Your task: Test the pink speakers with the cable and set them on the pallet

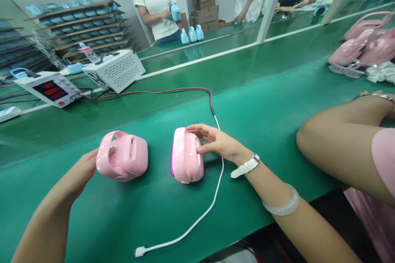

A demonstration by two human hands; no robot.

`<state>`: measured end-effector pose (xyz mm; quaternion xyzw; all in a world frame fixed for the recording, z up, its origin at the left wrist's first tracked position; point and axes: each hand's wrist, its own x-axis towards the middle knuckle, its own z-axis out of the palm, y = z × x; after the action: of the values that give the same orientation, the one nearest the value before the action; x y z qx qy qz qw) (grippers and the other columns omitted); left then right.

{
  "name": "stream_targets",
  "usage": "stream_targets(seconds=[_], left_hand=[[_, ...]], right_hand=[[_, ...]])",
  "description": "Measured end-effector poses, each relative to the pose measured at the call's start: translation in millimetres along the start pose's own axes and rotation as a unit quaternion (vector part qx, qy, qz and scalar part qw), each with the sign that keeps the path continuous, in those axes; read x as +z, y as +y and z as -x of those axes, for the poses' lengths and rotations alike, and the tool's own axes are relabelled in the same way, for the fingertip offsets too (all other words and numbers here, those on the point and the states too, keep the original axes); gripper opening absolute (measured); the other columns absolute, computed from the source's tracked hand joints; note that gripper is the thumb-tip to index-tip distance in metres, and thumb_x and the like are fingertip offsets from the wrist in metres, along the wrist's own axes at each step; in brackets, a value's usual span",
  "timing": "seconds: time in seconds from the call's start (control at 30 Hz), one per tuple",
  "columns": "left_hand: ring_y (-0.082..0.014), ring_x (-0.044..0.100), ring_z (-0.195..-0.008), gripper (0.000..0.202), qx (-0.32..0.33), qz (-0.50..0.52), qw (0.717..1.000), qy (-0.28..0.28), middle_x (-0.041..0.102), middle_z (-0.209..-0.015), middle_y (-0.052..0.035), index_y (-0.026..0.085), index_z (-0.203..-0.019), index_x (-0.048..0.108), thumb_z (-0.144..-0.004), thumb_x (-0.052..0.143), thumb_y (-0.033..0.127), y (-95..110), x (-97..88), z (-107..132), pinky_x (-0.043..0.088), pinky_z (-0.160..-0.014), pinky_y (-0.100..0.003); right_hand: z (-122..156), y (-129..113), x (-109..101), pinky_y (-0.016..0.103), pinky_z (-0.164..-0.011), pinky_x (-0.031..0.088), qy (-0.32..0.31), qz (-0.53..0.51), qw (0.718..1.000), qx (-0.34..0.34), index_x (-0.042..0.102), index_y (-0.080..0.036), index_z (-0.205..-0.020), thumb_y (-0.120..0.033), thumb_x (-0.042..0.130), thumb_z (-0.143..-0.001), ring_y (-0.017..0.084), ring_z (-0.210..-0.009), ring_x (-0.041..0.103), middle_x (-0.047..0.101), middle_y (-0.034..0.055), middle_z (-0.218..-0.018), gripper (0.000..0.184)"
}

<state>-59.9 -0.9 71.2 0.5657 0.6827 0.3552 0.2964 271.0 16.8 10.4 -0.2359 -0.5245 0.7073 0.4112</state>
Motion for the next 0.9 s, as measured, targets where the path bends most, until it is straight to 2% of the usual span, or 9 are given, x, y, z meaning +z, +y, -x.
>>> stream_targets(seconds=[0.1,0.13,0.2,0.3,0.37,0.5,0.6,0.73,0.9], left_hand=[[-0.0180,0.052,-0.109,0.031,0.153,0.075,0.962,0.211,0.066,-0.098,0.0162,0.031,-0.109,0.063,-0.081,0.054,0.021,29,11.5,25,0.028,-0.108,-0.042],[-0.0186,0.054,-0.107,0.035,0.209,0.125,0.940,0.239,0.066,-0.098,0.0130,0.029,-0.109,0.064,-0.079,0.052,0.016,38,22.1,34,0.031,-0.107,-0.042],[-0.0226,0.054,-0.110,0.037,0.218,0.207,0.946,0.122,0.065,-0.107,0.0043,0.026,-0.114,0.061,-0.080,0.050,0.015,52,50.9,49,0.034,-0.105,-0.045],[-0.0231,0.041,-0.128,0.052,0.108,0.226,0.962,-0.110,0.053,-0.131,0.0008,0.030,-0.128,0.049,-0.077,0.060,0.023,55,98.5,55,0.028,-0.111,-0.041],[-0.0226,0.036,-0.131,0.056,0.074,0.225,0.957,-0.169,0.045,-0.139,0.0000,0.029,-0.132,0.044,-0.078,0.060,0.029,50,122.7,52,0.030,-0.110,-0.038],[-0.0224,0.040,-0.128,0.050,0.114,0.228,0.959,-0.128,0.046,-0.137,-0.0011,0.026,-0.131,0.045,-0.082,0.056,0.033,42,144.5,49,0.031,-0.109,-0.034],[-0.0221,0.043,-0.124,0.043,0.152,0.218,0.960,-0.090,0.050,-0.133,-0.0023,0.025,-0.128,0.048,-0.086,0.048,0.034,41,146.6,50,0.033,-0.107,-0.033],[-0.0211,0.047,-0.119,0.043,0.175,0.206,0.958,-0.094,0.051,-0.131,-0.0038,0.022,-0.127,0.048,-0.085,0.047,0.034,43,146.4,49,0.035,-0.105,-0.032],[-0.0211,0.052,-0.112,0.040,0.146,0.252,0.952,-0.091,0.057,-0.122,-0.0053,0.018,-0.119,0.053,-0.082,0.045,0.031,48,149.2,48,0.041,-0.095,-0.030]], right_hand=[[0,1,0,0.036,-0.104,0.035,-0.005,0.000,1.000,0.003,0.056,-0.025,-0.116,-0.010,0.074,-0.065,0.019,-0.120,0.045,0.051,0.0041,-0.128,0.055],[0,1,0,0.036,-0.104,0.035,-0.005,0.000,1.000,0.005,0.056,-0.025,-0.116,-0.010,0.074,-0.065,0.019,-0.120,0.045,0.051,0.0041,-0.128,0.056],[0,2,0,0.036,-0.104,0.035,-0.006,-0.003,1.000,0.006,0.056,-0.025,-0.116,-0.010,0.074,-0.064,0.019,-0.120,0.045,0.051,0.0042,-0.129,0.056],[0,2,1,0.037,-0.104,0.035,0.000,-0.013,1.000,-0.001,0.057,-0.024,-0.114,-0.011,0.075,-0.063,0.019,-0.120,0.045,0.052,0.0043,-0.128,0.056],[0,2,3,0.038,-0.104,0.035,0.007,-0.015,1.000,-0.002,0.057,-0.024,-0.114,-0.012,0.075,-0.063,0.020,-0.120,0.045,0.053,0.0048,-0.127,0.055],[-1,-1,6,0.039,-0.104,0.034,0.014,-0.010,1.000,0.007,0.057,-0.021,-0.113,-0.013,0.076,-0.060,0.021,-0.119,0.046,0.054,0.0068,-0.125,0.056],[-1,-3,9,0.039,-0.105,0.034,0.024,-0.008,1.000,0.006,0.058,-0.020,-0.110,-0.012,0.076,-0.058,0.022,-0.119,0.046,0.054,0.0073,-0.124,0.056],[0,-4,8,0.039,-0.106,0.034,0.035,0.011,0.999,0.011,0.057,-0.022,-0.112,-0.013,0.075,-0.060,0.021,-0.120,0.046,0.054,0.0068,-0.125,0.056],[8,-14,-1,0.040,-0.102,0.038,0.010,0.088,0.996,0.003,0.062,-0.022,-0.107,-0.022,0.077,-0.063,0.022,-0.118,0.049,0.059,0.0059,-0.119,0.046]])
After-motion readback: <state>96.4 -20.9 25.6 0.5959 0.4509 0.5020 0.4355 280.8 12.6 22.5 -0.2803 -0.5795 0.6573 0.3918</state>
